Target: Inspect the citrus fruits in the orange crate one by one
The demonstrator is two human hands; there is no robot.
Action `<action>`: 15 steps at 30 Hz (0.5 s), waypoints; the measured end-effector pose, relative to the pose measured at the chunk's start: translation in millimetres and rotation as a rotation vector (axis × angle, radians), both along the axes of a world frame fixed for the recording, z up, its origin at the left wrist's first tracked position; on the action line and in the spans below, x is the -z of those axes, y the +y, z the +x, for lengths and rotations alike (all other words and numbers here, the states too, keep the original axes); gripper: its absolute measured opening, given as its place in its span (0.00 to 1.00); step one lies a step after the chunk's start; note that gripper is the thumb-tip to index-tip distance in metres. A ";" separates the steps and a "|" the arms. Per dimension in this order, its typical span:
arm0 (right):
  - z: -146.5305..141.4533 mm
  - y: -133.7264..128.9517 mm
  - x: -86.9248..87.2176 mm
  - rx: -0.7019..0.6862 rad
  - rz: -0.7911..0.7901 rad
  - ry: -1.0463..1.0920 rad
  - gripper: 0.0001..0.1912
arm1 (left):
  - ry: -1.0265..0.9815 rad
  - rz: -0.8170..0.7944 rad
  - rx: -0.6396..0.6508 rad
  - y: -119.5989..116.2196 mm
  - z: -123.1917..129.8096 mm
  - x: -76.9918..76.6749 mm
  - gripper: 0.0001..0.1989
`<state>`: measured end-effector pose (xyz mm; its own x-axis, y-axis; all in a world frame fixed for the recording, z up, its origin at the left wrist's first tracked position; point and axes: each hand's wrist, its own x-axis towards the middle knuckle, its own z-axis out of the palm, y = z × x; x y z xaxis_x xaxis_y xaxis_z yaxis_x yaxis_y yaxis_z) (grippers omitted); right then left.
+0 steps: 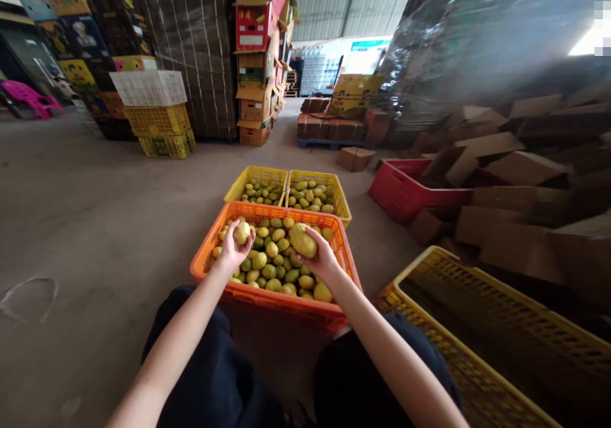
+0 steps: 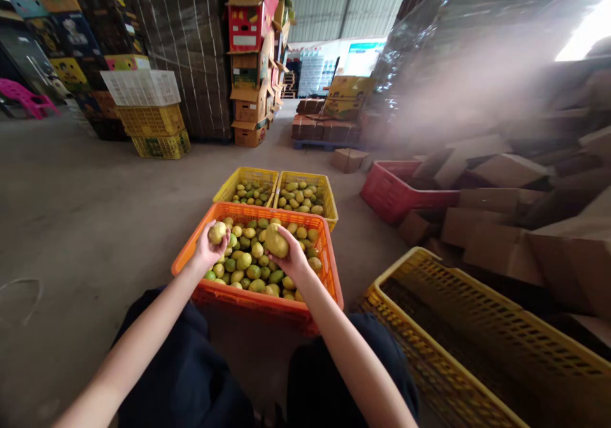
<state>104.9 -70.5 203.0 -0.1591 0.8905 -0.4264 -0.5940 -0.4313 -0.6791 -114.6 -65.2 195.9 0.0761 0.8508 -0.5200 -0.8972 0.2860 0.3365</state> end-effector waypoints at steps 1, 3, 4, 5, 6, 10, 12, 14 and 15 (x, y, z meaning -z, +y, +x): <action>2.9 0.6 2.1 0.008 -0.009 0.001 0.09 | -0.021 0.003 0.021 0.2 6.3 2.7 0.10; 7.7 3.2 5.4 0.030 -0.037 0.014 0.07 | -0.050 0.013 0.056 0.1 19.1 8.5 0.13; 9.4 4.5 5.6 0.036 -0.051 0.027 0.08 | -0.051 0.019 0.065 -0.2 25.3 11.5 0.14; 10.6 5.5 4.5 0.037 -0.062 0.043 0.08 | -0.046 0.025 0.071 -0.4 30.9 14.2 0.13; 11.6 6.0 2.3 0.031 -0.069 0.062 0.09 | -0.042 0.028 0.076 -0.8 35.8 16.6 0.13; 17.8 4.5 -8.7 -0.035 -0.084 0.121 0.11 | -0.026 0.028 0.088 -5.0 49.2 20.6 0.12; 21.6 5.7 -10.6 -0.035 -0.107 0.119 0.11 | -0.001 0.045 0.113 -9.0 53.3 19.3 0.11; 22.8 10.5 -10.4 -0.001 -0.114 0.108 0.10 | 0.041 0.062 0.125 -12.4 56.1 16.6 0.11; 22.0 13.9 -10.4 0.021 -0.099 0.105 0.08 | 0.070 0.076 0.107 -13.1 56.8 15.0 0.11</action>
<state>126.8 -56.5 213.4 -0.1894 0.8486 -0.4939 -0.6693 -0.4796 -0.5674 -57.8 -78.2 181.0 0.1339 0.8768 -0.4619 -0.8366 0.3499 0.4215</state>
